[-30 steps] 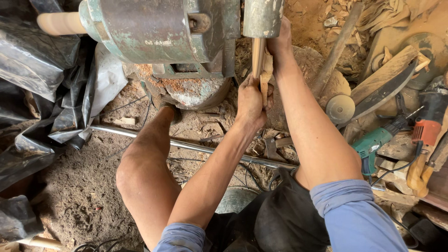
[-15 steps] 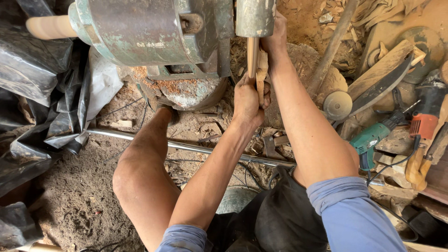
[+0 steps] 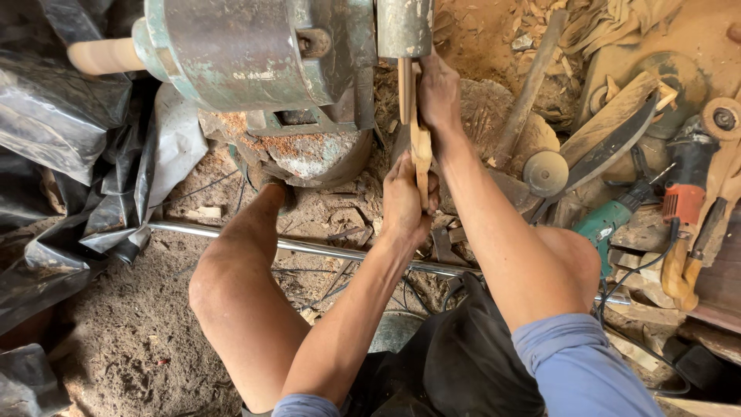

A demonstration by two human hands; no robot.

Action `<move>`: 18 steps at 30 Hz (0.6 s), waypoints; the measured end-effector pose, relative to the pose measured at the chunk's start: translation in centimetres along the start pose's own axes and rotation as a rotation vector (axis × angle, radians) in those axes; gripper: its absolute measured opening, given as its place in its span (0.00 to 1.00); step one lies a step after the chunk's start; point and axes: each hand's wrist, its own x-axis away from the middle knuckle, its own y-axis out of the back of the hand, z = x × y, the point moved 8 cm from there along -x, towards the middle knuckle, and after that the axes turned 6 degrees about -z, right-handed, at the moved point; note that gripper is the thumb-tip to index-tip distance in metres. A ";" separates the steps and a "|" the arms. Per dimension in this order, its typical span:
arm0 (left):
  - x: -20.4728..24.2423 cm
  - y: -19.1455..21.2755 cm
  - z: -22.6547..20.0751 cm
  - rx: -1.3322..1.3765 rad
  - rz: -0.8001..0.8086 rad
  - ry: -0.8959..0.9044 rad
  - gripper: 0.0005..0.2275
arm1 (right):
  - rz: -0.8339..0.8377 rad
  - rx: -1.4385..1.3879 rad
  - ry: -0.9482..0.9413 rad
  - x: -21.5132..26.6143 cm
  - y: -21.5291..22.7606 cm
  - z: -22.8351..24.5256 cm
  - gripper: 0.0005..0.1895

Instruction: The person uses a bench grinder to shape and smooth a piece of wood. They hold the wood with both hands and repeatedly press it against the rotating grinding wheel, turning and repositioning the wood to work different edges and surfaces.

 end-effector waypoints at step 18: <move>10.0 3.8 3.0 -0.009 -0.070 0.015 0.13 | -0.039 -0.153 0.034 14.3 4.8 9.2 0.27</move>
